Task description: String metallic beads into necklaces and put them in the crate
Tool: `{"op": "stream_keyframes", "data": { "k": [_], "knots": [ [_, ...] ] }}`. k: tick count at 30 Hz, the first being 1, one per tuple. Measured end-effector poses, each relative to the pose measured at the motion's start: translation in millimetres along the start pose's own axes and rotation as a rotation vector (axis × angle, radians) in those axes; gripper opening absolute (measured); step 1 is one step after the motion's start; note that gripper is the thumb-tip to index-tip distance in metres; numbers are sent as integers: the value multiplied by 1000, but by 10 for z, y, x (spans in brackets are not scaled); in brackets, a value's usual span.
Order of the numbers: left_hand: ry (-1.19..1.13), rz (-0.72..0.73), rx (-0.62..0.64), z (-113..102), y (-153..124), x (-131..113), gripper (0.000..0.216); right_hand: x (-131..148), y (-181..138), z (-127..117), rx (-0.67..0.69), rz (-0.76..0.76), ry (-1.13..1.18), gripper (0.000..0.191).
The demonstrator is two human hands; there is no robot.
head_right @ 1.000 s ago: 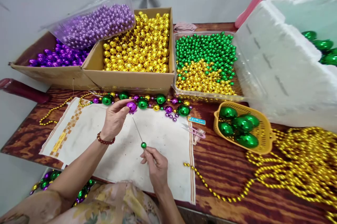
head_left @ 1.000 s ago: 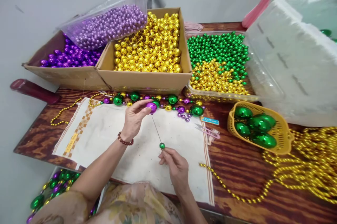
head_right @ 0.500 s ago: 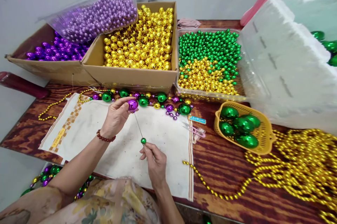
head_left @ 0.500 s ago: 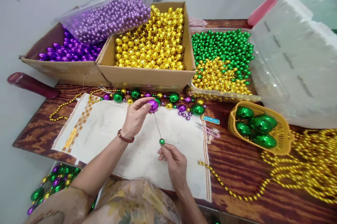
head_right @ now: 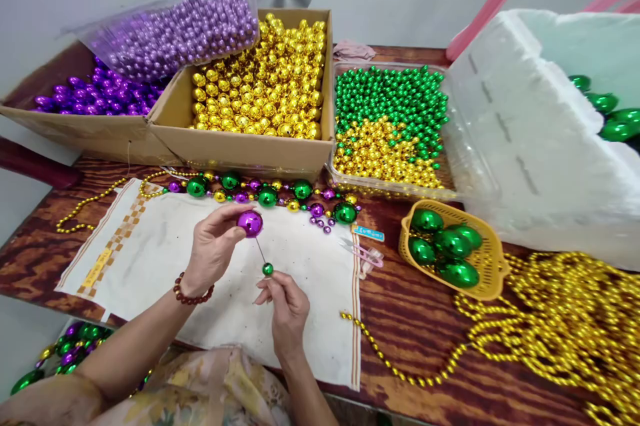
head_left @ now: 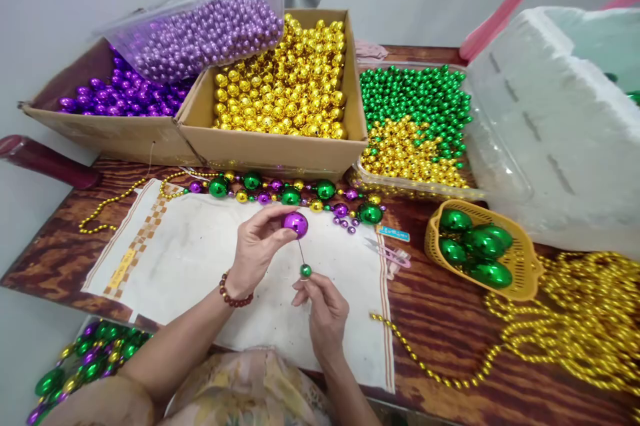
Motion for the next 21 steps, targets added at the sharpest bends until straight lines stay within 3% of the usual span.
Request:
{"op": "stream_keyframes", "data": {
  "k": [5,13,21],
  "knots": [
    [-87,-92,9,-14,52,58,29,41,20,25,-3,-9,-22,16],
    [39,-120,26,43,-56,199,32,135,242,155,-18,31,-50,21],
    [34,-265,56,96,-38,399,35,-11,276,-40,-41,192,33,29]
  ]
}}
Point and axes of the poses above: each hand's wrist, its own y-axis towards the middle knuckle, its own z-axis out of the palm, x = y × z, the point moved 4 cm from there along y, towards the middle knuckle, and after that the axes turned 9 degrees about -z, right-handed, at the moved point
